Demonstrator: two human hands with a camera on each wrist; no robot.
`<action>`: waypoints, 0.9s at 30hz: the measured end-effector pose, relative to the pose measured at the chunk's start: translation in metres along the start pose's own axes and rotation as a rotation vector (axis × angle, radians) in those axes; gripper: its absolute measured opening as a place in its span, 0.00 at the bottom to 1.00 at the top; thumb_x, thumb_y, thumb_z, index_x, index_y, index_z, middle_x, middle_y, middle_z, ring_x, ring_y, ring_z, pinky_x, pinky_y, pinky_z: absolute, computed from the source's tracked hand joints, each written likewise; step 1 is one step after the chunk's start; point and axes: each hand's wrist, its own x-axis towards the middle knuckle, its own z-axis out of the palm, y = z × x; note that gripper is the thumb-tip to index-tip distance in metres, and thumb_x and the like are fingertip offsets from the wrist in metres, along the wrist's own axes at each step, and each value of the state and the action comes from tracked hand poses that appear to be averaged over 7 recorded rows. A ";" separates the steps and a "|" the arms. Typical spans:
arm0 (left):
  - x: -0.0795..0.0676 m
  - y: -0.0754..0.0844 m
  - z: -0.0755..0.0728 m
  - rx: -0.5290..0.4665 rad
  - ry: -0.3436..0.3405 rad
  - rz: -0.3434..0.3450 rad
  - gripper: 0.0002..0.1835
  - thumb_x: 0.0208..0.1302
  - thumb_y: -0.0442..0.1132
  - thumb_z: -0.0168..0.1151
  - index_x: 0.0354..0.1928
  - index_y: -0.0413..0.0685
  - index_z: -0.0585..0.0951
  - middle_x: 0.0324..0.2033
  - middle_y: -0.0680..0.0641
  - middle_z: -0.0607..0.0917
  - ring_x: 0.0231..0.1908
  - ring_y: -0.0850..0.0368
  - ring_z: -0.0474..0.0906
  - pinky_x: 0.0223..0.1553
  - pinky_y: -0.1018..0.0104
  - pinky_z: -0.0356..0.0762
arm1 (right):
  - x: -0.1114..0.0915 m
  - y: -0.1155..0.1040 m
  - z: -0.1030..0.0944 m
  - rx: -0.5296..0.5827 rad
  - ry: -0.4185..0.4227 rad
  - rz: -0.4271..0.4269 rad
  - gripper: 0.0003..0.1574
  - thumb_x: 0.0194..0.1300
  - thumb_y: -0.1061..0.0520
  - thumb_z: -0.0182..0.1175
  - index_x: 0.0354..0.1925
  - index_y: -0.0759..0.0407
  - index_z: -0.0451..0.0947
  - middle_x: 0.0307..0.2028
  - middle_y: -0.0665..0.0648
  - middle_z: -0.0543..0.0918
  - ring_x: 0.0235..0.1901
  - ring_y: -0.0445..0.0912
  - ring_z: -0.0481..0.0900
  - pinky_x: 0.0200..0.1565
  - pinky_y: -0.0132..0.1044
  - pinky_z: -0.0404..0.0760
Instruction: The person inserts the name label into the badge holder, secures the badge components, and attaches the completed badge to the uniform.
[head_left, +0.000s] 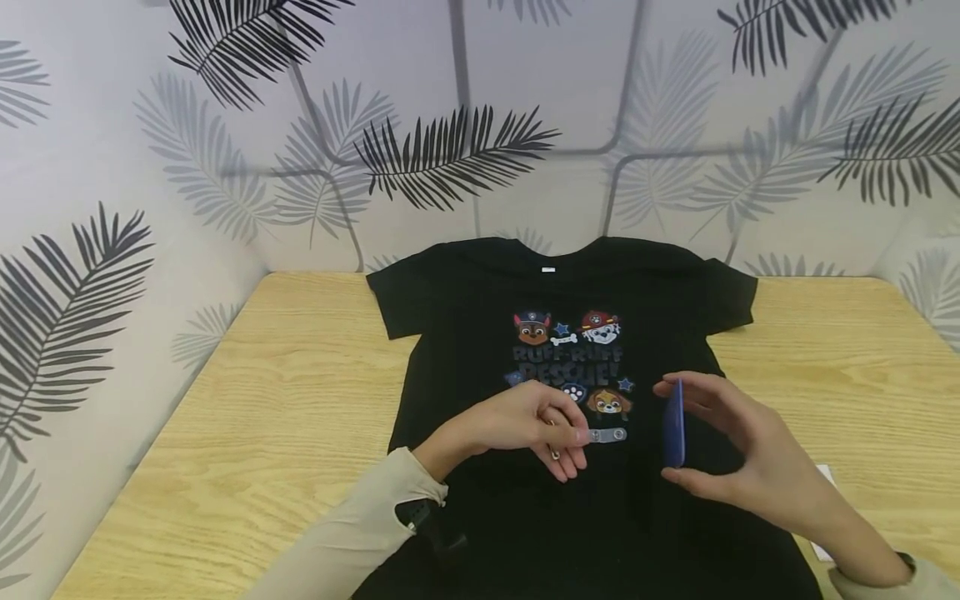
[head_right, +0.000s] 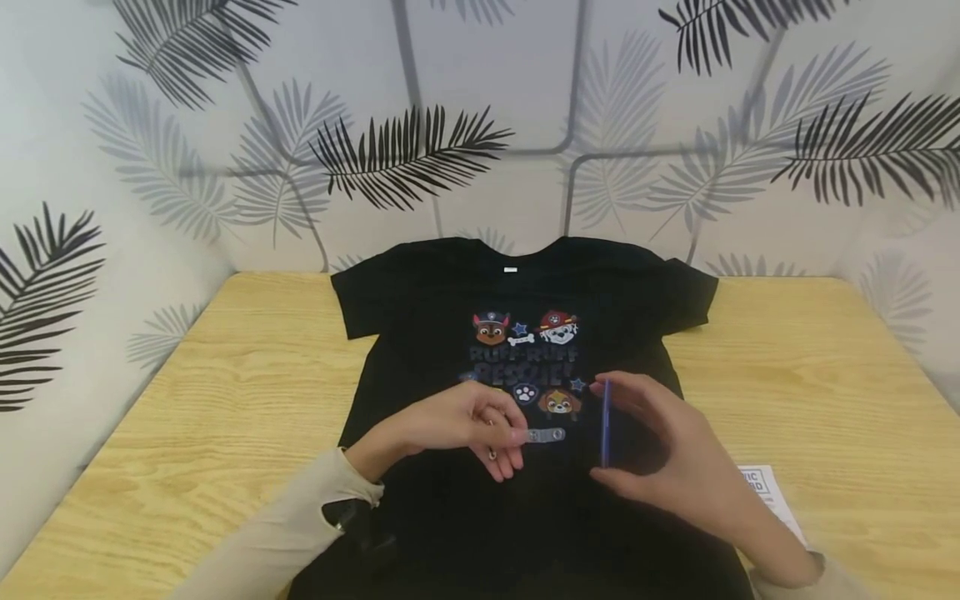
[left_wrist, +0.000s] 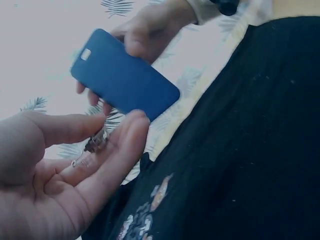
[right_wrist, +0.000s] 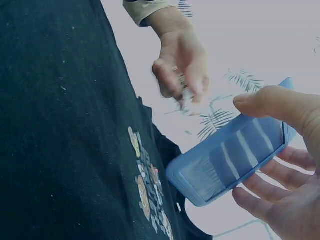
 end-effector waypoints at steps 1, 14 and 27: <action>0.002 -0.001 0.001 0.014 0.017 -0.006 0.09 0.68 0.28 0.56 0.44 0.26 0.76 0.29 0.39 0.86 0.26 0.55 0.84 0.36 0.55 0.84 | -0.001 0.000 -0.001 0.019 -0.001 0.009 0.58 0.34 0.76 0.76 0.65 0.65 0.63 0.57 0.52 0.75 0.57 0.39 0.74 0.58 0.24 0.69; 0.023 -0.006 0.026 0.430 0.237 -0.028 0.04 0.60 0.34 0.68 0.29 0.41 0.86 0.21 0.47 0.86 0.19 0.63 0.81 0.25 0.72 0.80 | -0.004 -0.003 -0.012 0.171 0.035 0.064 0.55 0.40 0.82 0.70 0.66 0.69 0.59 0.61 0.58 0.74 0.54 0.42 0.77 0.52 0.25 0.75; 0.039 -0.011 0.034 0.703 0.311 -0.013 0.06 0.61 0.43 0.68 0.31 0.49 0.88 0.18 0.60 0.83 0.17 0.71 0.75 0.23 0.79 0.72 | -0.010 0.001 -0.026 0.308 0.062 0.055 0.58 0.39 0.87 0.65 0.67 0.72 0.54 0.62 0.62 0.72 0.59 0.45 0.74 0.56 0.26 0.73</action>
